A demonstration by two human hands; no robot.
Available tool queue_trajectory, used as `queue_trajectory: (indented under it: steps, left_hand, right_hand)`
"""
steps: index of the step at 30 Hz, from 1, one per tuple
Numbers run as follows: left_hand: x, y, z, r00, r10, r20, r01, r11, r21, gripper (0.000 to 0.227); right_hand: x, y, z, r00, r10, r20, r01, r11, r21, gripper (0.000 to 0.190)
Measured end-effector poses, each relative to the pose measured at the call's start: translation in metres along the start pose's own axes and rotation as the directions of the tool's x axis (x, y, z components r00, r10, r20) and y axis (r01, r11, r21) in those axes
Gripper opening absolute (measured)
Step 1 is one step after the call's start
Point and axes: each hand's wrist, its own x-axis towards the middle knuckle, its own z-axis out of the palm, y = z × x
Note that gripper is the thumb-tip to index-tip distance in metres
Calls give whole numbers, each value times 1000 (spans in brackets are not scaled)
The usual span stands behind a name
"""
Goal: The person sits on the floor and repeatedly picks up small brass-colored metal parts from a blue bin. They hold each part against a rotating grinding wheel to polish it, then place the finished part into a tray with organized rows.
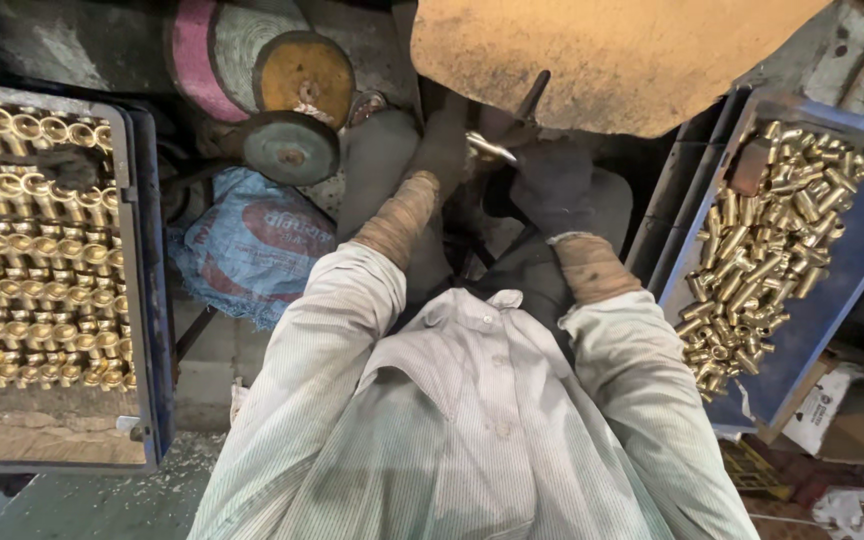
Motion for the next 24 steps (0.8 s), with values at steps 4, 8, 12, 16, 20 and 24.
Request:
queue_trajectory:
  steps: [4, 8, 12, 16, 20, 24]
  left_hand:
    - [5, -28, 14, 983, 175, -54, -167, 978, 125, 50]
    - [2, -23, 35, 906, 394, -155, -351, 904, 246, 46]
    - [-10, -23, 13, 970, 217, -108, -221, 975, -27, 41]
    - [-1, -24, 20, 948, 295, -117, -288, 955, 73, 18]
    - [12, -45, 48, 890, 453, -41, -413, 843, 345, 20]
    - [17, -63, 58, 957, 287, 39, -283, 896, 343, 26]
  right_hand:
    - [6, -2, 1, 996, 31, 84, -36, 997, 64, 13]
    - [-5, 8, -11, 976, 171, 136, -194, 965, 178, 15]
    - [5, 3, -8, 988, 139, 68, -155, 887, 436, 29]
    - [1, 13, -6, 947, 221, 233, -314, 786, 533, 40]
    - [-13, 36, 13, 848, 224, 480, -529, 355, 770, 50]
    - [-20, 59, 43, 896, -14, 444, -322, 667, 672, 41]
